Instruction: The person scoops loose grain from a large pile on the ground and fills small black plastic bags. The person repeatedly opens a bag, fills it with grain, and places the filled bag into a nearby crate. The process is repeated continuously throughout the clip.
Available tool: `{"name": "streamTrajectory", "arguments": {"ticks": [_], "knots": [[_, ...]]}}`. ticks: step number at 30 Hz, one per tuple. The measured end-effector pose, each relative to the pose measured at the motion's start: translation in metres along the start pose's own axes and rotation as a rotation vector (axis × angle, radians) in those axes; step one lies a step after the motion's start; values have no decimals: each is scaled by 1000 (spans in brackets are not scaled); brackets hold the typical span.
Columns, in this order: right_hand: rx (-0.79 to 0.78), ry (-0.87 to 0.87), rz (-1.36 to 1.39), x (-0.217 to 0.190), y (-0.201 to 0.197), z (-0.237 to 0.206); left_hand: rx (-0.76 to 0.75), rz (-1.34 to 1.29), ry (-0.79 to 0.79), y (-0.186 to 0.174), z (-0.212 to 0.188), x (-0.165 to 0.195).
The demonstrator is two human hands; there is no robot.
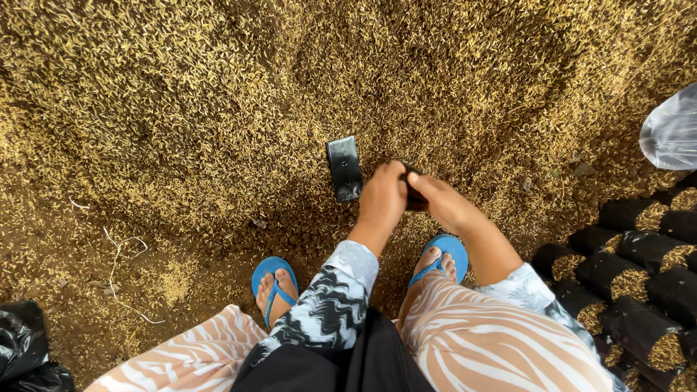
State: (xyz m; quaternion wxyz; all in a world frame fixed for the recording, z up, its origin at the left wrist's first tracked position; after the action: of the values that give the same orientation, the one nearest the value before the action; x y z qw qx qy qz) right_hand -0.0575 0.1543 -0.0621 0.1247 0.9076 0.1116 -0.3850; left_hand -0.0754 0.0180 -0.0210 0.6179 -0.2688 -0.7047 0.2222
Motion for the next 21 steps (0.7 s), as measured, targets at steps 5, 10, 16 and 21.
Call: {"name": "streamTrajectory", "arguments": {"ticks": [5,10,16,21], "knots": [[304,-250,-424,-33,-45,12,99,-56,-98,-30,18,-37],[481,-884,-1230,-73,-5,30,159,-38,-111,-43,17,-39],[413,-882,-1356,-43,-11,47,22,-154,-334,-27,13,-47],[557,-756,-1087,-41,-39,48,95,-140,-190,-21,17,-36]]}}
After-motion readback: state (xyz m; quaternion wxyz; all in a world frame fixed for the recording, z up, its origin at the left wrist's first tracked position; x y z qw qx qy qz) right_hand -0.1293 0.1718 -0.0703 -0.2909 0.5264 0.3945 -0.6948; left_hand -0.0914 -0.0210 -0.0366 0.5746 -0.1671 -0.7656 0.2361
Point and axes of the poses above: each hand's wrist, its own z-axis towards the middle knuckle, its own y-axis out of the palm, x = y × z, the point moved 7 cm from there along z, towards the middle knuckle, and after that the axes turned 3 degrees about -y, right-handed, at the moved point
